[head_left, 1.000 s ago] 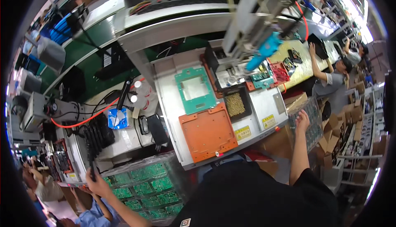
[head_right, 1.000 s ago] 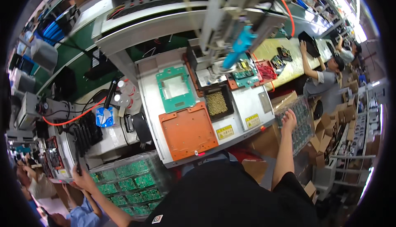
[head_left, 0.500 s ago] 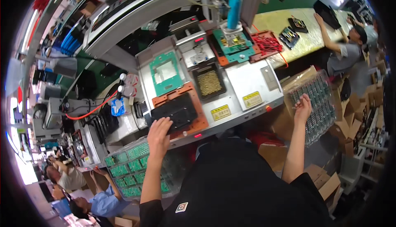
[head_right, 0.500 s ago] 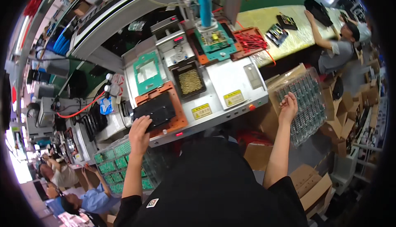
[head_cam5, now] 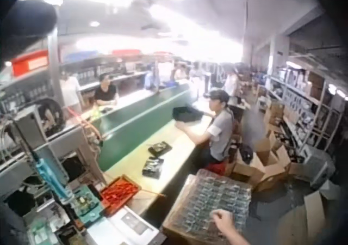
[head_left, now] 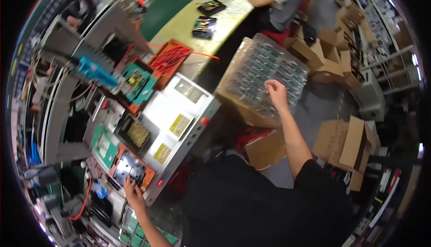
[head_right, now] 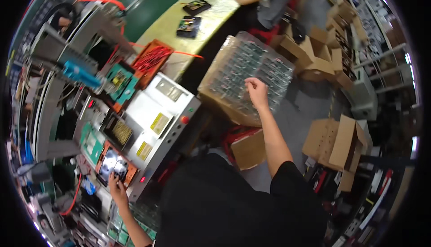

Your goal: Assembling and testing circuit boards in an electronics factory setting.

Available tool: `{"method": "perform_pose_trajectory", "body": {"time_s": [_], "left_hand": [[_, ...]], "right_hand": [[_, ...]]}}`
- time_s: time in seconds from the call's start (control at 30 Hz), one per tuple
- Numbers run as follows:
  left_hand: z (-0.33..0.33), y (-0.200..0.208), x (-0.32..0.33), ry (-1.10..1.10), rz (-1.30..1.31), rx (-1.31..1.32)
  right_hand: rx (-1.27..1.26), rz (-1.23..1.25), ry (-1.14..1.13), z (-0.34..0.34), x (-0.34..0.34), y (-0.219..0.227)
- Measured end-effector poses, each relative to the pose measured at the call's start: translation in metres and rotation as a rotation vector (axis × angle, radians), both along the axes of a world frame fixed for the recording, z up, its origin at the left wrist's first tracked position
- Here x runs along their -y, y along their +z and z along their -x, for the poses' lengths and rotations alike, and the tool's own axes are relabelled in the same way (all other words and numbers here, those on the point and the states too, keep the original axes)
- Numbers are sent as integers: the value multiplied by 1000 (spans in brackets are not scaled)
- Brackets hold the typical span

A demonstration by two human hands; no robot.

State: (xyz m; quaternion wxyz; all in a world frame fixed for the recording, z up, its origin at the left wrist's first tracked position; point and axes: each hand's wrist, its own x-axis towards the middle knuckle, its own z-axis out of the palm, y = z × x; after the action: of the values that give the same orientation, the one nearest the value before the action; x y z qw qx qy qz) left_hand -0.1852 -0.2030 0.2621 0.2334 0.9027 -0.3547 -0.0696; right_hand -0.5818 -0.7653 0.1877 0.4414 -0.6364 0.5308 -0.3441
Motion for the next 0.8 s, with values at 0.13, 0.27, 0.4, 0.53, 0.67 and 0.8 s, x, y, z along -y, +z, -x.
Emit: {"method": "perform_pose_trajectory", "body": {"time_s": [0.13,0.27,0.4,0.53,0.67,0.8], "left_hand": [[1,17,17,10,-78,167],[43,48,52,138,40,133],[93,64,100,48,77,52],[124,50,124,2,84,9],[148,41,158,37,128,-124],[156,30,213,-59,276,-181]], "right_hand": [[-367,302,-160,54,67,-15],[-830,347,-225,86,122,-9],[-949,319,-108,113,165,-8],[-1053,300,123,123,205,-5],[-1169,332,224,116,246,14],[-869,569,216,207,366,-19]]}}
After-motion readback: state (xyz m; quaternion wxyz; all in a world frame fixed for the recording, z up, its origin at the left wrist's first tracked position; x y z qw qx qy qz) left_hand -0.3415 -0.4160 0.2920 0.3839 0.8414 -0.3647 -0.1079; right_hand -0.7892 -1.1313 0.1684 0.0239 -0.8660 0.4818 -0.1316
